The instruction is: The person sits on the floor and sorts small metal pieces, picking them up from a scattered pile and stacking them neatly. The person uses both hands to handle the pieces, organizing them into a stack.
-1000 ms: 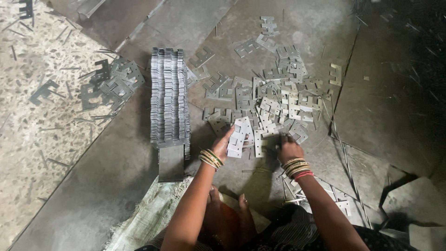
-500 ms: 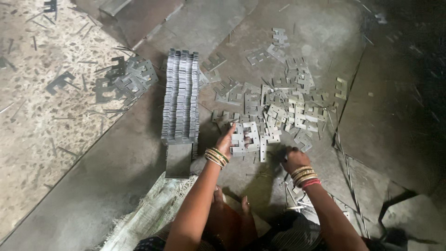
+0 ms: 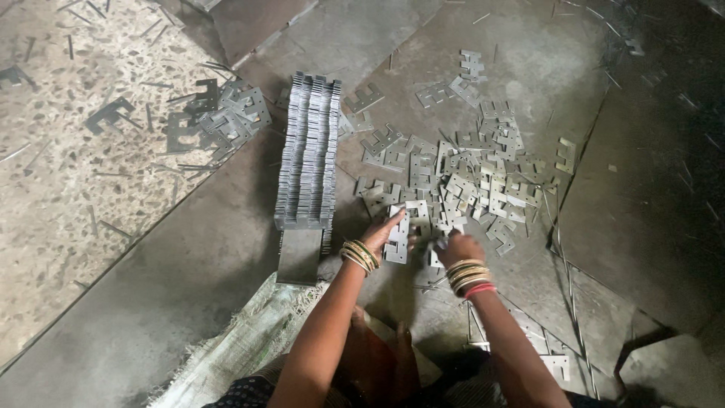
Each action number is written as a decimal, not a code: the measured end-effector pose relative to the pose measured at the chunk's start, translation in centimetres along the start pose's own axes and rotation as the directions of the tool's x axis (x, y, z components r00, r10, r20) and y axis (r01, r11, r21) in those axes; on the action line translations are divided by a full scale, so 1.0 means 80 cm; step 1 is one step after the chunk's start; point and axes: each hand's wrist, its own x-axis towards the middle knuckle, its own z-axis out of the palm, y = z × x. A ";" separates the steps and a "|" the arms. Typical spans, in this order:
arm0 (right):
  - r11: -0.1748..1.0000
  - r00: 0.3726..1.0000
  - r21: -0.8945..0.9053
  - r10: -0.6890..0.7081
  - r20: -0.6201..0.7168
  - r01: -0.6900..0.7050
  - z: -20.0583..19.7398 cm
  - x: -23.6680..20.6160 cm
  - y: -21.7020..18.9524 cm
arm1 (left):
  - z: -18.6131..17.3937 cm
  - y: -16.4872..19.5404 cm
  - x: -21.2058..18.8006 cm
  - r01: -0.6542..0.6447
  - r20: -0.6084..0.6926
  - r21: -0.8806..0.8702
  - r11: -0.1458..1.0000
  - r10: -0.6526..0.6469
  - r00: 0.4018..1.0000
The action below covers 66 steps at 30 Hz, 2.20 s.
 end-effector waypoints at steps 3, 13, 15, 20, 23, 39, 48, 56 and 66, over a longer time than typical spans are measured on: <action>0.985 0.999 -0.173 -0.005 0.031 0.011 0.022 -0.012 -0.018 | -0.011 0.010 -0.006 -0.006 0.051 -0.223 0.975 0.018 0.999; 0.837 0.991 0.545 -0.107 0.076 0.049 -0.003 0.030 0.001 | -0.048 0.027 0.000 -0.144 -0.103 -0.113 0.983 0.132 0.986; 0.778 0.989 0.627 -0.121 0.088 0.039 -0.004 0.037 -0.017 | -0.046 0.029 -0.003 -0.068 -0.072 -0.167 0.984 0.057 0.996; 0.990 0.993 0.073 0.121 0.013 -0.121 0.014 0.045 -0.073 | -0.036 0.037 -0.016 0.029 0.054 -0.277 0.961 -0.014 0.998; 0.965 0.983 0.259 0.077 -0.166 -0.032 0.018 0.060 -0.084 | -0.045 0.044 -0.010 -0.037 0.180 -0.324 0.945 0.100 0.978; 0.701 0.685 -0.121 -0.713 -0.149 0.703 0.023 -0.022 -0.079 | -0.054 0.075 -0.052 0.063 0.185 -0.374 0.925 0.008 0.983; 0.695 0.701 -0.224 -0.710 -0.068 0.683 0.006 -0.014 -0.067 | -0.060 0.057 -0.032 -0.035 0.056 -0.403 0.914 0.063 0.996; 0.668 0.526 -0.250 -0.720 -0.453 0.700 -0.084 0.012 -0.119 | -0.058 0.091 -0.022 -0.097 0.027 -0.509 0.855 0.128 0.991; 0.796 0.765 -0.182 -0.606 -0.221 0.578 0.010 0.098 -0.191 | -0.012 0.164 -0.045 -0.168 0.022 -0.579 0.798 0.221 0.975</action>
